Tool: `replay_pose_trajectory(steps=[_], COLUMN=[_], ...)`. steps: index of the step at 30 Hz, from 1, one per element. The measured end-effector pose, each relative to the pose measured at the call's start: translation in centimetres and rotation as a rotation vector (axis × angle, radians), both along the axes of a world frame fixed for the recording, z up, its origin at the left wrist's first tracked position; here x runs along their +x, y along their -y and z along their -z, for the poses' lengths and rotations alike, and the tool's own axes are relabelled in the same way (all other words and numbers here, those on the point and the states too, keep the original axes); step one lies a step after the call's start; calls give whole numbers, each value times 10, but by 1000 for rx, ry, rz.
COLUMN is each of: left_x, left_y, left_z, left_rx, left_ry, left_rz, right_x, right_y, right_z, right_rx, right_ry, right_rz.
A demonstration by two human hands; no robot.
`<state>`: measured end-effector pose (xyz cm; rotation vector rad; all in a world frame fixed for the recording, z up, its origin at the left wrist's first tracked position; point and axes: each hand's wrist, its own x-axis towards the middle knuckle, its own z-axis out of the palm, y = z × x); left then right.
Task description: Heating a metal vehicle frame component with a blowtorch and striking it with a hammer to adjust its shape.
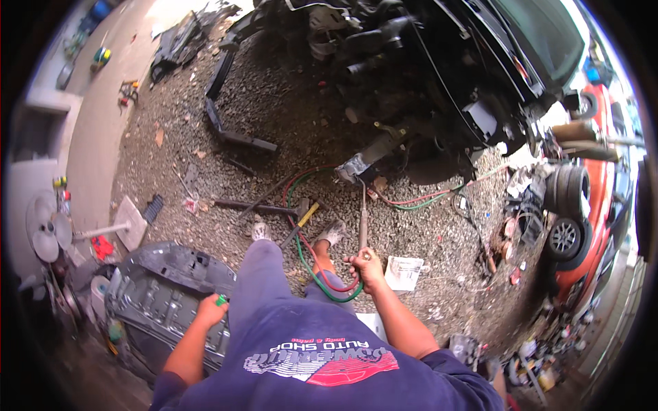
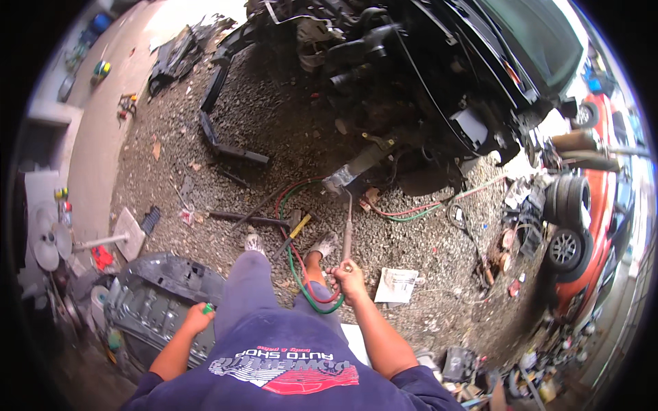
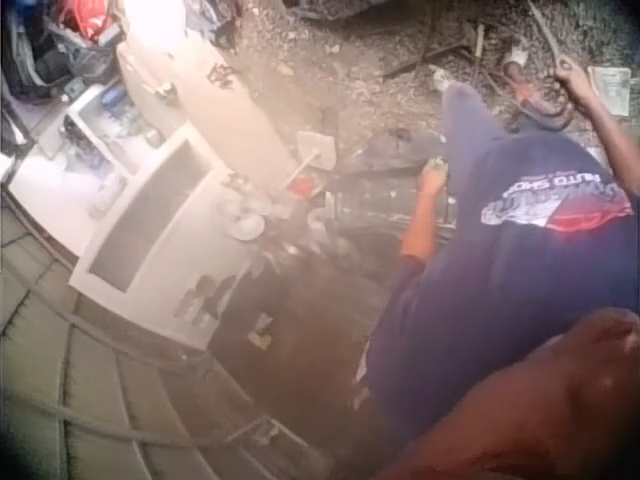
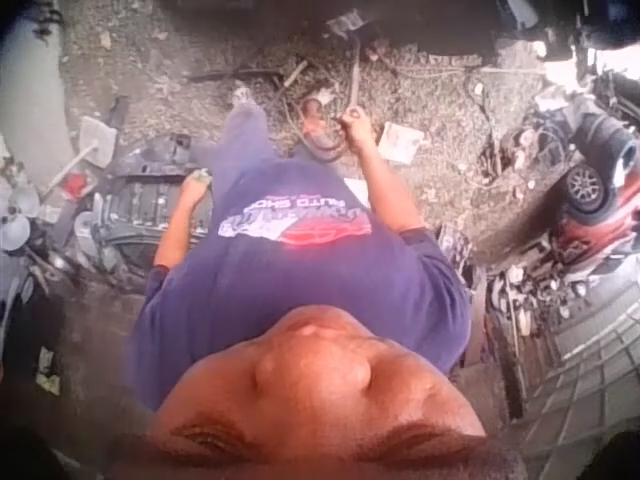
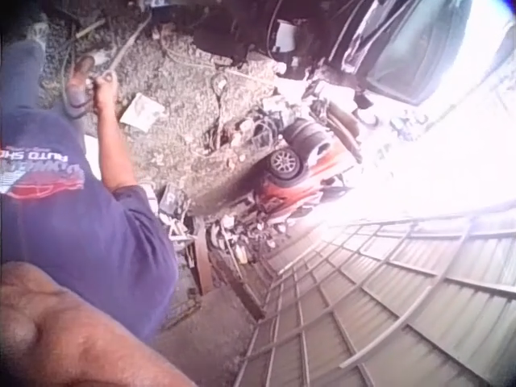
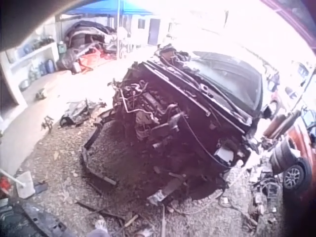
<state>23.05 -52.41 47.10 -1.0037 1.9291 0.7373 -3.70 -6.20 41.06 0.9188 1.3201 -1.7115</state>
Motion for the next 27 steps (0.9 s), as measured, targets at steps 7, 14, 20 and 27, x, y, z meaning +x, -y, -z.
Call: replay_pose_trajectory(steps=[7,14,20,27], left_x=[-61,-106,-77,-74], left_y=[74,213,311,335], left_z=[-4,2,-7,-28], left_rx=[30,10,-22,-1], left_ry=[-34,-172,-90,-50], left_rz=[49,18,-40,0], right_x=[11,10,10,26], right_y=[24,75,105,125], right_z=[-9,-11,-6,-10], right_rx=[30,105,69,145], right_ry=[-24,-65,-85,-95], right_rz=[100,144,215,213])
